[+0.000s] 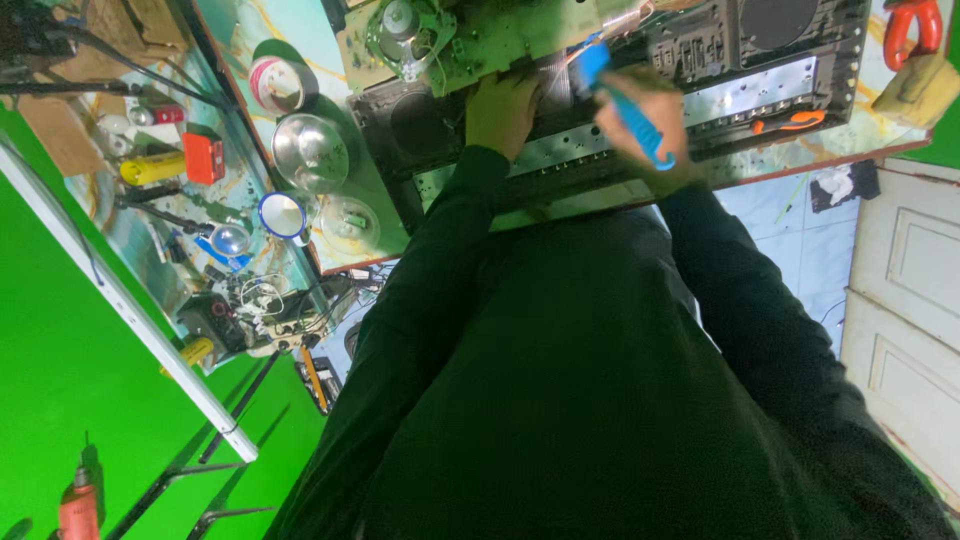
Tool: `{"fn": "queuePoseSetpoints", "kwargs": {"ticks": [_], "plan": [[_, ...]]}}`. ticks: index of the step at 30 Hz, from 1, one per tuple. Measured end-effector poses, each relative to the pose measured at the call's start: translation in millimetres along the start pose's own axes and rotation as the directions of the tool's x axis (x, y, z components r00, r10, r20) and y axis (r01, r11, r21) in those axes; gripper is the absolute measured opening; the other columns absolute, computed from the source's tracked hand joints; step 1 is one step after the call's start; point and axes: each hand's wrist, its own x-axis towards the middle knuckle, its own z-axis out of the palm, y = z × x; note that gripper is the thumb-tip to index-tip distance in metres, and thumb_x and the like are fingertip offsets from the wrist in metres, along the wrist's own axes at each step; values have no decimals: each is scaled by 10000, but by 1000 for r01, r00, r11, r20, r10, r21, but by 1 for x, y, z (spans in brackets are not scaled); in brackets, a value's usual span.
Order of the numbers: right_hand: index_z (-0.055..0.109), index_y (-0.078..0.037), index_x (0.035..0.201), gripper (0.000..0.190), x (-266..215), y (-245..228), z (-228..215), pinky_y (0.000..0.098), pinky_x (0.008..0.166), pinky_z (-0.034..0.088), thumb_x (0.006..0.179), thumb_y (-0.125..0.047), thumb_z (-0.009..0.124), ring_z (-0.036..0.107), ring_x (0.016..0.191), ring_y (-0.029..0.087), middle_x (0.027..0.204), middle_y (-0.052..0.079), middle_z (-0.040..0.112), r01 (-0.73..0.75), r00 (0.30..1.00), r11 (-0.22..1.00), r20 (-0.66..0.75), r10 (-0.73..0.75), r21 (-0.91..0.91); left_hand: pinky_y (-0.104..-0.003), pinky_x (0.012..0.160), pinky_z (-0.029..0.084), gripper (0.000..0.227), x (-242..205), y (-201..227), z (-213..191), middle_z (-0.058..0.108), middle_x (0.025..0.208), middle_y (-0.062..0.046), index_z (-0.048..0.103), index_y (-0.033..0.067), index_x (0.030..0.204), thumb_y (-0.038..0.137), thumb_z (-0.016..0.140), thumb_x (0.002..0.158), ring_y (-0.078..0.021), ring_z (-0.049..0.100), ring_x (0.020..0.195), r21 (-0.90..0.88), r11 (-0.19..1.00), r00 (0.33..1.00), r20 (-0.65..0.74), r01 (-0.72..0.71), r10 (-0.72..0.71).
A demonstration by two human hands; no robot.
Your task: The person cleans the internal components of a disassembled electronic device, likely a stereo receiver, using a blue brush. They systematically brush dust from the circuit boards, metal chassis, and speaker areas. The person also uses a yellow sponge to wipe the device's surface.
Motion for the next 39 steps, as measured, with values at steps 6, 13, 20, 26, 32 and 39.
{"fn": "queuePoseSetpoints", "kwargs": {"ticks": [6, 13, 20, 26, 32, 39], "plan": [[736, 44, 1260, 339, -5, 38, 3, 213, 593, 544, 994, -160, 687, 670, 713, 96, 1098, 154, 776, -130, 986, 835, -21, 167, 534, -548, 894, 528, 202, 2, -1, 5, 732, 1094, -90, 741, 184, 1116, 294, 677, 959, -379, 615, 1091, -75, 997, 1000, -10, 1, -2], [698, 8, 1341, 376, -9, 33, -3, 262, 675, 561, 967, -32, 701, 666, 781, 119, 1124, 150, 762, -24, 1000, 964, -8, 28, 265, -537, 906, 541, 303, -2, -7, 3, 721, 1139, -101, 728, 169, 1218, 230, 703, 922, -376, 613, 1112, -131, 990, 997, -74, -42, 32], [715, -2, 1289, 294, -1, 1, 10, 267, 712, 571, 999, -51, 726, 678, 813, 117, 1087, 144, 759, 86, 995, 984, 27, -92, 158, -557, 925, 526, 287, 3, -3, -1, 727, 1136, -104, 726, 165, 1197, 225, 707, 918, -365, 619, 1131, -10, 995, 978, 187, 98, -94], [749, -66, 1293, 239, 13, 11, -15, 229, 451, 372, 1087, -132, 647, 479, 545, 38, 800, -3, 670, -407, 904, 904, -81, 419, 132, -564, 905, 524, 293, 1, -3, 4, 719, 1169, -118, 708, 126, 1222, 252, 691, 958, -386, 613, 1100, -93, 995, 999, 36, 28, -25], [755, 15, 1256, 287, 3, 16, 5, 236, 492, 451, 981, -29, 682, 574, 574, 58, 842, 86, 740, -129, 981, 964, -112, 158, 233, -567, 905, 509, 283, 3, -4, 4, 712, 1175, -110, 708, 127, 1198, 257, 688, 948, -373, 611, 1105, -51, 997, 995, 87, 55, -50], [669, 29, 1357, 360, -1, 80, 36, 273, 722, 561, 1014, -71, 711, 671, 811, 150, 1088, 164, 733, 222, 973, 819, -67, -220, 529, -557, 932, 498, 352, 0, 1, -1, 715, 1181, -100, 714, 134, 1223, 236, 696, 887, -385, 599, 1126, -70, 997, 999, 37, 35, -32]]}}
